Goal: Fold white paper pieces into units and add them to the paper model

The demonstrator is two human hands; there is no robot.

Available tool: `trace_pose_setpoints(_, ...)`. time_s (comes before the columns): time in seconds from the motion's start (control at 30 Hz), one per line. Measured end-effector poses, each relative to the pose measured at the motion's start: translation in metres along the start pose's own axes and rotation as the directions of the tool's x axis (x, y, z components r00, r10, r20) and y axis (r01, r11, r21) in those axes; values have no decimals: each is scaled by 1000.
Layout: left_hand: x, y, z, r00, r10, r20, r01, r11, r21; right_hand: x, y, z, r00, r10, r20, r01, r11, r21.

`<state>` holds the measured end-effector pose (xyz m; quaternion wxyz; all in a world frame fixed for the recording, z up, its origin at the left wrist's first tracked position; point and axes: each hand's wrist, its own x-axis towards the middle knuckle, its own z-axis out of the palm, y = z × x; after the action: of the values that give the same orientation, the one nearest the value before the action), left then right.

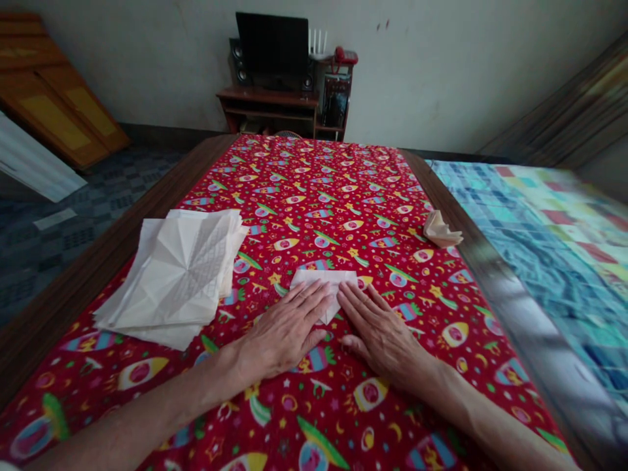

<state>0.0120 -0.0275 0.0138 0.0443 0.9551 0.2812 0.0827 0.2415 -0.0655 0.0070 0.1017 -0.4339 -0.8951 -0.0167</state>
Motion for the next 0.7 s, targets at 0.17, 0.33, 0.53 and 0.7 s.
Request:
trace_pose_setpoints(0.17,-15,-12,-5,998,-52,-29,54,997,60,-9,5,-6,998,66,9,-66,998,-15)
trace_pose_setpoints(0.33,-31,-19,-9,994,-81,-68,87,993,86,-3,2,-10,990,126,-57,-124,992,38)
trace_pose_setpoints(0.53,-13,-40,-5,940,-187,-284,154,979,-137,30,11,-13,971,179,-158,-170,983,68)
trace_pose_setpoints(0.7,26,-62,-7,944,-231,-234,185,961,-203,47,28,-12,953,262,-149,-241,960,143)
